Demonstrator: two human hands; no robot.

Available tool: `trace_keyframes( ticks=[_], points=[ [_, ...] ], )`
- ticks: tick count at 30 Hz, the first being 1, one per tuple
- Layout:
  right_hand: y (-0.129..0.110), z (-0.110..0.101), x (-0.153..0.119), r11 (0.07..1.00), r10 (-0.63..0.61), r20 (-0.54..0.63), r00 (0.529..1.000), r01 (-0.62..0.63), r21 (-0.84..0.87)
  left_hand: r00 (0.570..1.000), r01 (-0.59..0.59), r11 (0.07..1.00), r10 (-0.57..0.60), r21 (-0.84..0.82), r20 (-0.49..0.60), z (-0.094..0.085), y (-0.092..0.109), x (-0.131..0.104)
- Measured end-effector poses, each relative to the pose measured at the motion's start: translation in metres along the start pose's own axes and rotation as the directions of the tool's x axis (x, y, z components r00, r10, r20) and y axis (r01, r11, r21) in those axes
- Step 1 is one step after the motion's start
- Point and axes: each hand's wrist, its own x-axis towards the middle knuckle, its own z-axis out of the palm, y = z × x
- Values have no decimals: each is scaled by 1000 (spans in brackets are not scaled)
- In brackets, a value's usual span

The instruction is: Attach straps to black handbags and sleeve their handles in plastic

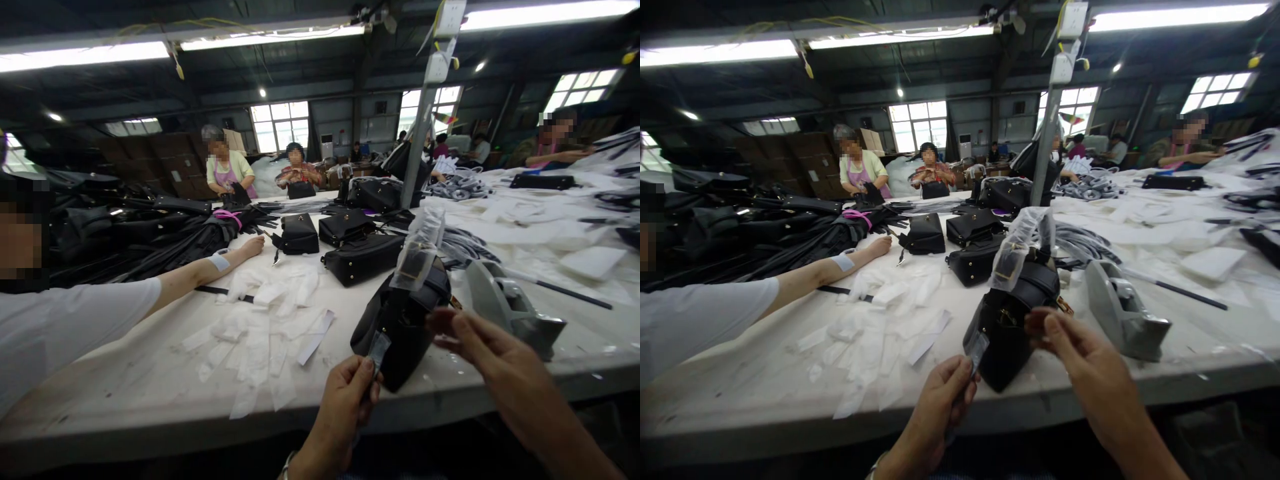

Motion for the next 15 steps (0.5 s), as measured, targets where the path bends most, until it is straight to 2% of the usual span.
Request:
trace_keyframes(
  ticks=[1, 3, 5, 7, 9, 11, 13, 15],
  points=[
    [-16, -4, 11, 994, -84, -77, 993, 89, 62, 1000, -24, 999, 24, 26, 3, 2, -2, 1],
    [-54, -5, 33, 969, -142, -8, 990, 140, 201, 997, -82, 993, 82, 90, 13, 6, -7, 3],
    [-98, 1, 53, 956, -63, 78, 995, 38, 290, 991, -134, 976, 132, 170, 22, 11, -12, 5],
    [-137, 8, 67, 940, -23, 57, 998, 2, 343, 986, -168, 954, 163, 249, 41, 14, -15, 5],
    [-166, 15, 76, 951, 19, 118, 993, -54, 305, 974, -226, 919, 215, 323, 68, 15, -14, 4],
    [-184, 19, 80, 976, 33, 203, 979, -75, 204, 950, -312, 881, 298, 355, 97, 13, -7, 3],
    [-197, 21, 83, 998, 5, 249, 968, -21, 63, 919, -390, 846, 386, 364, 87, 8, 4, 3],
    [-209, 20, 85, 988, -46, 253, 966, 81, -129, 886, -430, 806, 464, 407, 18, 0, 17, 4]
  ],
)
